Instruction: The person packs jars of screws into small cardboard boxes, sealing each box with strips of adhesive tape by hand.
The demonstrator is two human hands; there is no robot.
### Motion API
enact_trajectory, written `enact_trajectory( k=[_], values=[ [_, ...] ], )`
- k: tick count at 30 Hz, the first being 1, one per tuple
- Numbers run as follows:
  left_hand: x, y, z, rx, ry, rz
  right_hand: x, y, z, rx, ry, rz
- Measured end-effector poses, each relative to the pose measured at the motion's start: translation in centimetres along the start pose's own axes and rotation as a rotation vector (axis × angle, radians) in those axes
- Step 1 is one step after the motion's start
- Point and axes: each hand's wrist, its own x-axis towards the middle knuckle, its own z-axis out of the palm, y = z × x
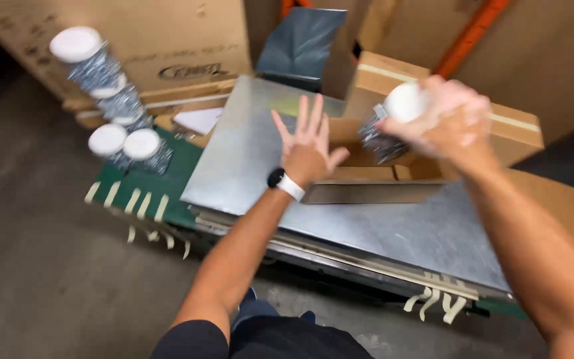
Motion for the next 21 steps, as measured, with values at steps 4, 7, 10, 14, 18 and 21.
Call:
enact_trajectory(
  k=[4, 7, 10, 14, 18, 21],
  values=[
    [-6.6, 2.7, -2.8, -0.064, -0.17, 0.032, 4.1, -0.1, 0.0, -0.22, 0.681, -0.414],
    [-6.9, 1.6, -6.6, -0.154, -0.35, 0.061, 5.2, -8.7, -2.0, 0.049, 0.592, -0.671],
    [-5.7, -0.4, -6.1, -0.291, -0.499, 0.102, 6.3, -21.7, -0.8, 0.141, 0.215, -0.646],
    [-2.0, 1.7, 13.7, -0.16, 0.006, 0.135, 6.5, -37.3, 5.5, 0.169, -0.041, -0.742],
    [-3.4, 3.5, 14.4, -0.385, 0.186, 0.07, 8.0, -47.8, 15.6, 0.042, -0.41, -0.589],
    [-4.8, 3.7, 10.6, -0.386, 0.164, -0.017, 8.2, -51.6, 21.9, 0.054, -0.516, -0.509]
  ],
)
